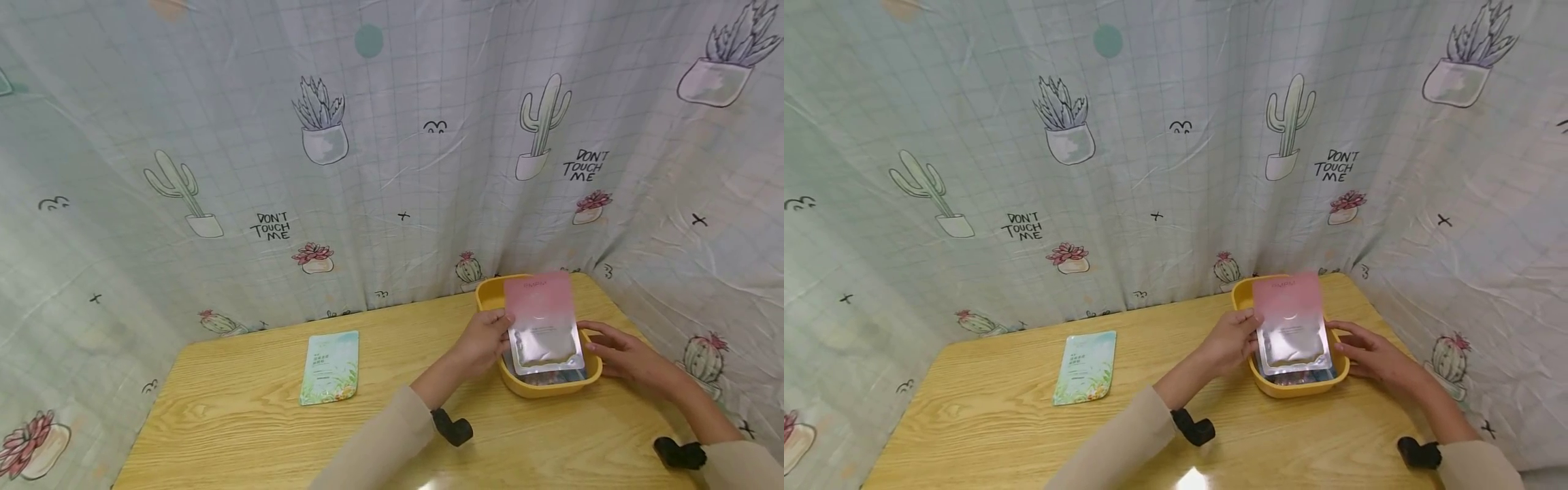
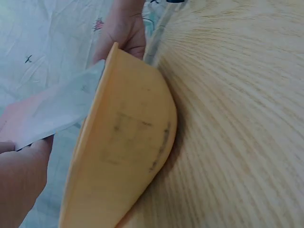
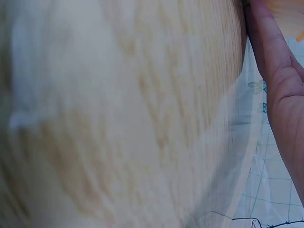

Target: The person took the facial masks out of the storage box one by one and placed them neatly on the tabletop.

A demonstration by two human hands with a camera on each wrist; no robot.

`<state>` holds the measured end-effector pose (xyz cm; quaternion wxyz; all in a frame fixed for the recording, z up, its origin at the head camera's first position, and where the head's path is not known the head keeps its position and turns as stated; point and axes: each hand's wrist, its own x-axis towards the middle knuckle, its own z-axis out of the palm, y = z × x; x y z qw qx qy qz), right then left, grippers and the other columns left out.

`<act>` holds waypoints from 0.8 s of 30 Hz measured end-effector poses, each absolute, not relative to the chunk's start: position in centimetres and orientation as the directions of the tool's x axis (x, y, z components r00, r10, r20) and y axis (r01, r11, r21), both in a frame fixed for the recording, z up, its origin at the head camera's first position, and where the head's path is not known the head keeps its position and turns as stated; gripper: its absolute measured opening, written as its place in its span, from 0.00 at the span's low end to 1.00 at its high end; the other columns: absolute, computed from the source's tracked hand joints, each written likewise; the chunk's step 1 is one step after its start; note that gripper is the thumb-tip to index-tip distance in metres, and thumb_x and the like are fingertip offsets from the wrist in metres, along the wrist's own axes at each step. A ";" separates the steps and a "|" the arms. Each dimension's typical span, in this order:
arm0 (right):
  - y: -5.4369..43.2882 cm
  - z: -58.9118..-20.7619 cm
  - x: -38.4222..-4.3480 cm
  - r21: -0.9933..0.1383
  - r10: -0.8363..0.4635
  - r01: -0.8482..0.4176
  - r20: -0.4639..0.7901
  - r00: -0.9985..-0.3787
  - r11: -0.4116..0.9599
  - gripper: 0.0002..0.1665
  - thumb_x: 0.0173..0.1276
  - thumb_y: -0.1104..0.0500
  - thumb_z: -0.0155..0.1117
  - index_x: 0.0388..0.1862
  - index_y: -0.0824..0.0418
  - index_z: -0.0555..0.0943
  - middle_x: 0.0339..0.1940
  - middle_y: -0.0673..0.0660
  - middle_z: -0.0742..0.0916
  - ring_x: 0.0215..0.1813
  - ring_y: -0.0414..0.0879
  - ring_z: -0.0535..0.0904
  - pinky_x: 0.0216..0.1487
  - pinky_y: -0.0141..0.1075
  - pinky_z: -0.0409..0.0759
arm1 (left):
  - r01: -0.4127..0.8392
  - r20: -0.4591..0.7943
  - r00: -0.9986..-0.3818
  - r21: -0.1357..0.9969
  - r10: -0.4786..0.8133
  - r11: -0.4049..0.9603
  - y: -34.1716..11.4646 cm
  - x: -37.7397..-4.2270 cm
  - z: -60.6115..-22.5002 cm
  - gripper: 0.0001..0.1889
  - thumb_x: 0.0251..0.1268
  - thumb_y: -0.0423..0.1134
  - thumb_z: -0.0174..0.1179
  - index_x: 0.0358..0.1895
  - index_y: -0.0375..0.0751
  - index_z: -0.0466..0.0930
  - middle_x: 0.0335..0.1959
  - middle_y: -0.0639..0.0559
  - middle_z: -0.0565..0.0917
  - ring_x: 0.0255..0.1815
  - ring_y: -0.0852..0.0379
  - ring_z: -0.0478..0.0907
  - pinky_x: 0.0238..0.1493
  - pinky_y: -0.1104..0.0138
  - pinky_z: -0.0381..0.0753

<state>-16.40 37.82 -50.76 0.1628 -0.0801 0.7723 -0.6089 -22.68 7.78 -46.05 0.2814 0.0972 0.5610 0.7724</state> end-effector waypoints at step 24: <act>37.6 -50.8 -16.4 -0.967 -0.353 0.049 -0.138 -0.925 0.249 0.30 0.85 0.59 0.46 0.81 0.57 0.56 0.63 0.35 0.70 0.60 0.26 0.75 0.54 0.35 0.83 | -0.234 -0.045 -0.870 0.915 0.491 -0.330 1.9 -24.9 -45.7 0.17 0.80 0.30 0.51 0.63 0.23 0.75 0.48 0.42 0.85 0.45 0.57 0.83 0.41 0.70 0.85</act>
